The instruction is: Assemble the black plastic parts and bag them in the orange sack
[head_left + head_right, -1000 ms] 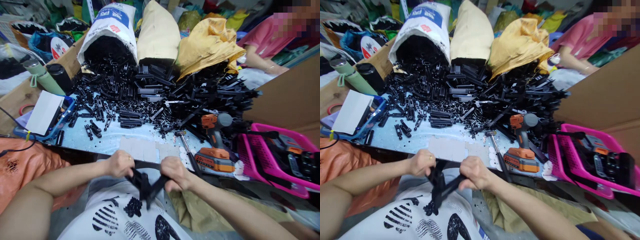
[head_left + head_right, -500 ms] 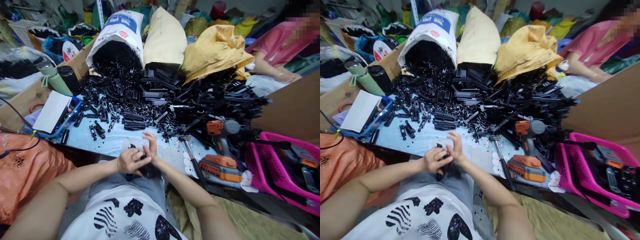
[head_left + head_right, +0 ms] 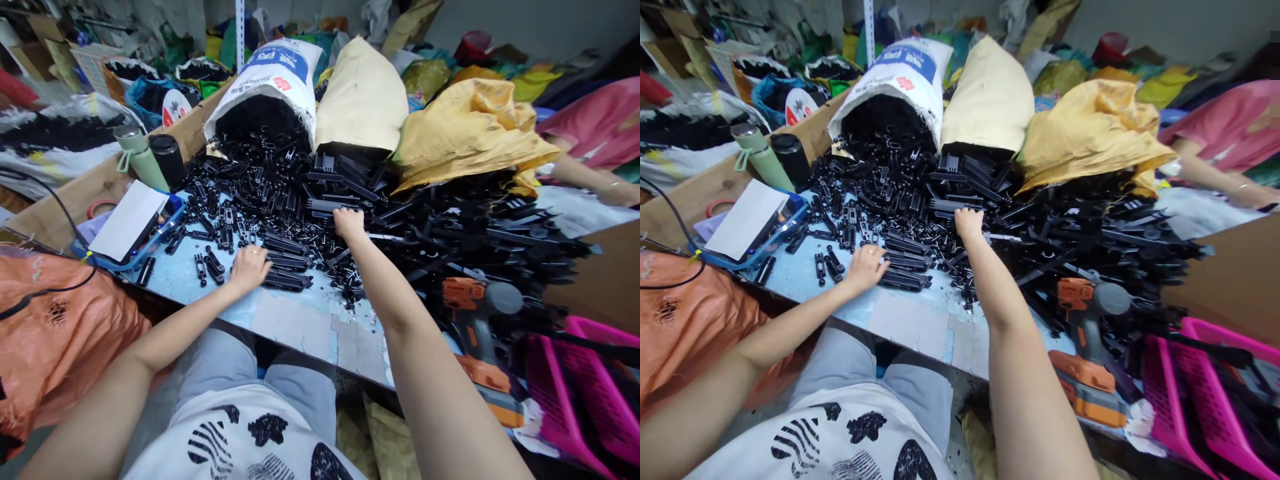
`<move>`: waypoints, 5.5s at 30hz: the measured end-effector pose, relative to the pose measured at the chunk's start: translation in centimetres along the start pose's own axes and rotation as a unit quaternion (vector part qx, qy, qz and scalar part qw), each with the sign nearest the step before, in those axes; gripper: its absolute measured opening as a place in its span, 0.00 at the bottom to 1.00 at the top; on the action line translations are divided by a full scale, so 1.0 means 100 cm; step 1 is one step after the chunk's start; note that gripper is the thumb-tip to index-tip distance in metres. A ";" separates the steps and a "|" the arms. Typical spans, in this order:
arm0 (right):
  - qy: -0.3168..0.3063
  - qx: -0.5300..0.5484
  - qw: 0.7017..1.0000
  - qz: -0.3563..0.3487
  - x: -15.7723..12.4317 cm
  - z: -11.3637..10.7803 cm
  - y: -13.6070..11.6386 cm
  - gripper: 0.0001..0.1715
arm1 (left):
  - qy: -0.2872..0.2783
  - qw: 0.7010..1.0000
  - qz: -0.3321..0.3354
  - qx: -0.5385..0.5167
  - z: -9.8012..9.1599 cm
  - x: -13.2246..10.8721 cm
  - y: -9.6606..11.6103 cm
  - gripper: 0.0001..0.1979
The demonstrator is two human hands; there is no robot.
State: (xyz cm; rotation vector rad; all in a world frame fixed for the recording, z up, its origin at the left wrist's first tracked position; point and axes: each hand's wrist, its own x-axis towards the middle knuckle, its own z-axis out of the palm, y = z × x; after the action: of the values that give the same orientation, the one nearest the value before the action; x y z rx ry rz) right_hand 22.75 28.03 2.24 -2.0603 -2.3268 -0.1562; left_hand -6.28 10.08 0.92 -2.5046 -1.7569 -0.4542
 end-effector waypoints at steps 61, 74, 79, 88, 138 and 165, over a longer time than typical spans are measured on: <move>-0.092 0.769 0.630 0.056 -0.264 -0.032 -0.111 0.35 | 0.036 0.914 0.007 -0.404 -0.047 -0.061 0.084 0.19; -0.038 0.491 0.841 -0.224 -0.277 -0.035 -0.102 0.28 | 0.164 0.935 -0.016 -0.313 -0.052 -0.051 0.083 0.16; -0.028 0.582 0.811 -0.059 -0.282 -0.020 -0.111 0.27 | 0.156 0.896 -0.052 -0.412 -0.048 -0.037 0.065 0.16; -0.139 0.853 0.457 0.208 -0.274 -0.029 -0.153 0.29 | 0.226 0.655 -0.304 -0.654 -0.020 -0.034 0.095 0.20; 0.088 0.362 0.927 0.031 -0.365 -0.098 -0.001 0.17 | -0.176 0.880 0.041 -0.438 -0.025 -0.094 0.098 0.27; 0.138 0.356 0.923 0.041 -0.323 -0.065 -0.008 0.27 | 0.001 0.988 -0.097 -0.121 -0.025 -0.053 -0.039 0.22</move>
State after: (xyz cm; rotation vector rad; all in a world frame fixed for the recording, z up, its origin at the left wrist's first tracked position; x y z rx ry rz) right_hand 25.60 -4.58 5.75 -1.6266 -1.7550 0.3337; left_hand -12.08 6.13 1.39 -2.4906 -2.0694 -0.7214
